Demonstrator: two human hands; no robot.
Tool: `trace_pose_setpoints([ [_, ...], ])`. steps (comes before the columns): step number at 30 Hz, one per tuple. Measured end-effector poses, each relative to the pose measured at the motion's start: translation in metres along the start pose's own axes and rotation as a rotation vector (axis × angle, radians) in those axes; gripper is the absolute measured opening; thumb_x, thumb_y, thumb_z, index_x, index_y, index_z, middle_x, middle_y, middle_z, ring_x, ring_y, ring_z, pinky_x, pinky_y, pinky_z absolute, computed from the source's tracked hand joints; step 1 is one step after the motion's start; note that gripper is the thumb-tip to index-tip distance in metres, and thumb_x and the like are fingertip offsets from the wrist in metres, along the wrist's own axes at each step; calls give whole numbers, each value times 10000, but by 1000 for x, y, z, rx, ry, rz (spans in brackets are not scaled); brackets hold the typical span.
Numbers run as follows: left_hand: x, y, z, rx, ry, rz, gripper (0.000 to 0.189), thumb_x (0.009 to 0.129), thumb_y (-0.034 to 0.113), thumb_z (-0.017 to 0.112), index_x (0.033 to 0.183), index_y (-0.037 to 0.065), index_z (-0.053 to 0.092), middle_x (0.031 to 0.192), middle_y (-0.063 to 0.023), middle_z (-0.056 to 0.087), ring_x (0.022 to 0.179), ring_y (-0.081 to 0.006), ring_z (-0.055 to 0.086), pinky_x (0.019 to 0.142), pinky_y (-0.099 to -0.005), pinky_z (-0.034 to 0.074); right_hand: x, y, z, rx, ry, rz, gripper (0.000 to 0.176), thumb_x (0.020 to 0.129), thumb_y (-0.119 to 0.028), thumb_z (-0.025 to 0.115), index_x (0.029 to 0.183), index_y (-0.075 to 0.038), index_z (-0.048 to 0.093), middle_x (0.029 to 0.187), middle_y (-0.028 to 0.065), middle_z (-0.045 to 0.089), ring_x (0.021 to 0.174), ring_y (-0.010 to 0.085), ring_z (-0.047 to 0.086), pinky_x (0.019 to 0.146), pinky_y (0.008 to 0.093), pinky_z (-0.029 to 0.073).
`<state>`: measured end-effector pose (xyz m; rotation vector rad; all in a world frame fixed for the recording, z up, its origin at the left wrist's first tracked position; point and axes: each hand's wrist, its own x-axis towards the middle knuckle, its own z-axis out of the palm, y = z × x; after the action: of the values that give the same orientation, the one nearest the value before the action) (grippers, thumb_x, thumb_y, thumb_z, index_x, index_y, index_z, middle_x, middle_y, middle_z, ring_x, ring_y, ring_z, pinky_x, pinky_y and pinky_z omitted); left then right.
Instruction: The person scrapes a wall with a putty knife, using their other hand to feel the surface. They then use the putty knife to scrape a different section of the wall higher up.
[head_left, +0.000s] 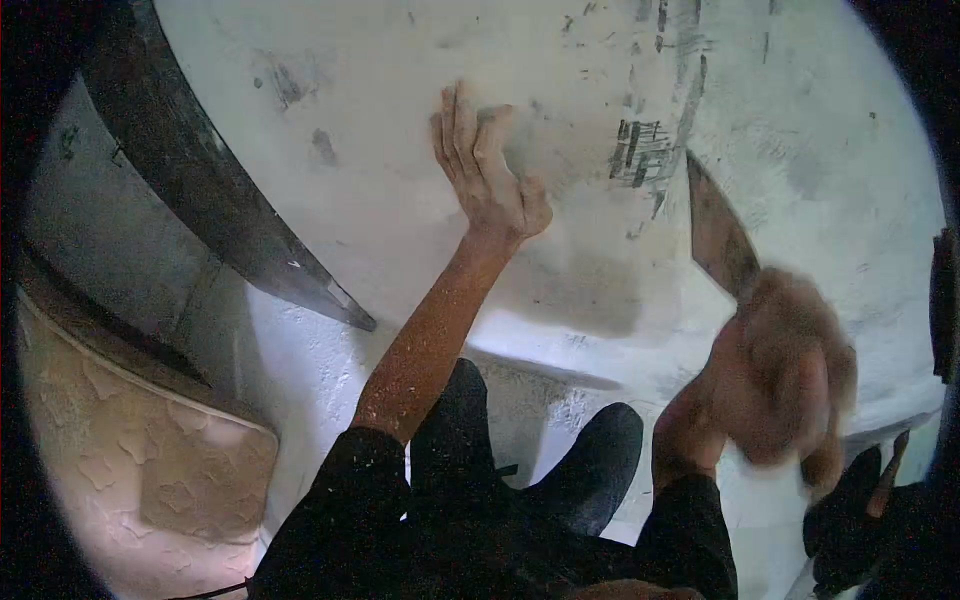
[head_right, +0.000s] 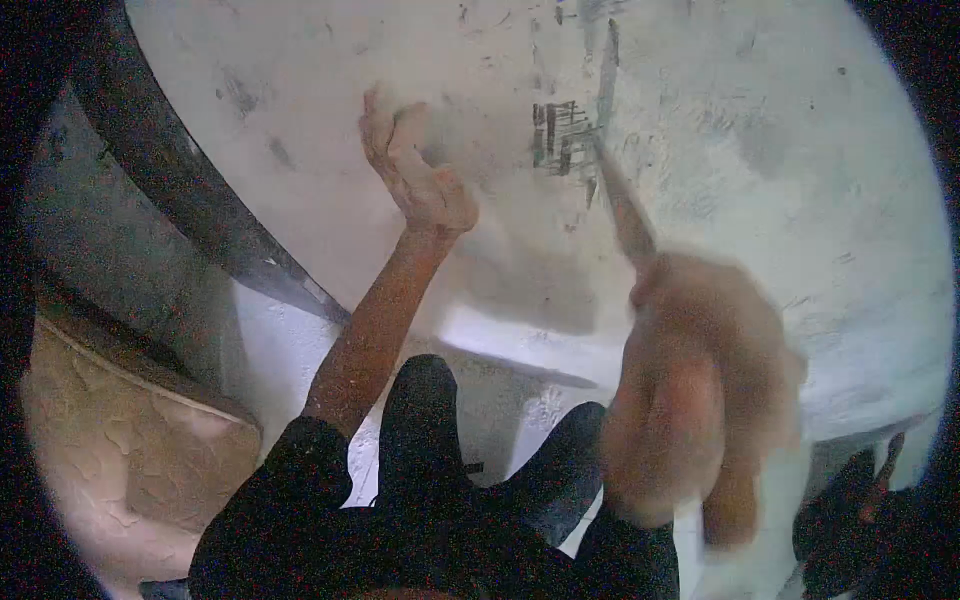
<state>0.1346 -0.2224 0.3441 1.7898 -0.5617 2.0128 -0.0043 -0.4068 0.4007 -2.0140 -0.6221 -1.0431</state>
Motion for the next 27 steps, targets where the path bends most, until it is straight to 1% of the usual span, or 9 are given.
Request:
trace_pose_setpoints([
  [4, -2, 4, -10, -10, -27, -11, 521, 923, 404, 213, 1163, -15, 409, 1324, -299, 313, 1268, -420, 260, 1023, -549, 147, 6, 25, 21, -77, 159, 278, 202, 804, -131, 493, 762, 39, 594, 743, 140, 568, 680, 215, 547, 832, 338, 443],
  [9, -5, 5, -11, -14, -47, -24, 542, 918, 418, 207, 1172, -16, 410, 1317, -303, 321, 1268, -426, 257, 1024, -552, 144, 7, 33, 26, -194, 217, 79, 131, 777, -132, 537, 735, -10, 560, 704, 113, 516, 643, 226, 507, 695, 329, 410],
  [12, 3, -1, -7, -25, -50, 1, 572, 914, 442, 227, 1190, -31, 392, 1329, -305, 301, 1262, -446, 246, 1017, -558, 141, 1, 26, 10, 114, 73, -42, 128, 740, -131, 564, 658, -35, 544, 617, 110, 482, 558, 237, 484, 598, 330, 387],
  [15, 2, 2, -14, -44, -107, 26, 608, 908, 453, 245, 1258, -31, 356, 1344, -302, 288, 1281, -438, 225, 1023, -561, 130, -6, 26, 47, -200, -120, -94, 156, 704, -130, 591, 580, -60, 528, 530, 107, 447, 474, 248, 460, 502, 332, 365],
  [18, 4, 3, -14, -27, -157, 61, 643, 889, 462, 315, 1323, -12, 309, 1377, -268, 270, 1305, -416, 199, 1033, -572, 103, -67, 7, 53, 139, -112, -147, 233, 687, -115, 600, 489, -82, 483, 438, 91, 404, 348, 236, 400, 376, 327, 314],
  [20, 4, 8, -20, 79, -453, 248, 668, 854, 443, 430, 1351, 18, 293, 1406, -221, 254, 1323, -396, 174, 1047, -573, 71, -126, 13, 53, 169, -1, -11, 241, 699, -43, 565, 484, -54, 458, 448, 56, 459, 352, 179, 408, 377, 301, 329],
  [22, 10, 26, -19, -7, -508, 279, 672, 818, 409, 520, 1349, 49, 321, 1424, -153, 262, 1336, -335, 185, 1067, -542, 79, -185, 10, 55, 485, 49, 603, 262, 705, -39, 558, 475, -39, 433, 458, 5, 449, 385, 115, 400, 381, 285, 320],
  [24, 13, 41, -13, -227, -763, 533, 686, 803, 390, 557, 1351, 53, 320, 1429, -109, 271, 1342, -266, 197, 1080, -505, 101, -240, 16, 63, 582, 171, 874, 270, 708, -125, 588, 518, 32, 480, 425, 55, 409, 413, 84, 369, 417, 265, 331],
  [27, 27, 44, 2, -363, -856, 695, 667, 804, 391, 556, 1354, 90, 327, 1433, -84, 270, 1342, -219, 205, 1085, -486, 116, -249, -9, 38, 607, 75, 921, 272, 710, -134, 567, 504, 17, 473, 422, 26, 406, 418, 82, 374, 411, 261, 328],
])
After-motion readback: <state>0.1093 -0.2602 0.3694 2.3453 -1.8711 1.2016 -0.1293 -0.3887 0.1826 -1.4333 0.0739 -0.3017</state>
